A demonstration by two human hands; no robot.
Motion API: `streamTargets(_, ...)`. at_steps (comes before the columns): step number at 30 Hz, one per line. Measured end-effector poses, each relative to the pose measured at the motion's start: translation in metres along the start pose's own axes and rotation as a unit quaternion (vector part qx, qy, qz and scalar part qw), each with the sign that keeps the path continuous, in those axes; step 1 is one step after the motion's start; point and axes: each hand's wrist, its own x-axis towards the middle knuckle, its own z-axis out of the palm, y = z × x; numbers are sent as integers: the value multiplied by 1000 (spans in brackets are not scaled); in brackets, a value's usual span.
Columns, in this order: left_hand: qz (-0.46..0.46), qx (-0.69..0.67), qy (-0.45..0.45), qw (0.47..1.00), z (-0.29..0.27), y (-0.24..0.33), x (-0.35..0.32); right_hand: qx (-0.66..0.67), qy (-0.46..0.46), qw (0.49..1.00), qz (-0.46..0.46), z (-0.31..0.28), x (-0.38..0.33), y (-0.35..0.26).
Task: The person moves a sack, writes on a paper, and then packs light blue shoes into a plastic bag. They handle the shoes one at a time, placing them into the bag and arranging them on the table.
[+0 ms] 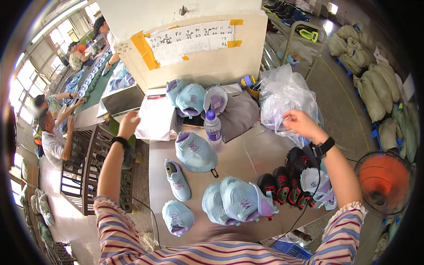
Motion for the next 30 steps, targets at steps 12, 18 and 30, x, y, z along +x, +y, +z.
streamTargets(12, -360, -139, 28, 922, 203, 112, 73, -220, -48, 969, -106, 60, 48, 18)
streamTargets(18, -376, -150, 42, 914, 201, 126, 81, -75, -32, 991, -111, 97, 166, 11)
streamTargets(30, -253, -369, 119, 886, 211, 94, 82, -310, 96, 921, -215, 174, 269, -38)
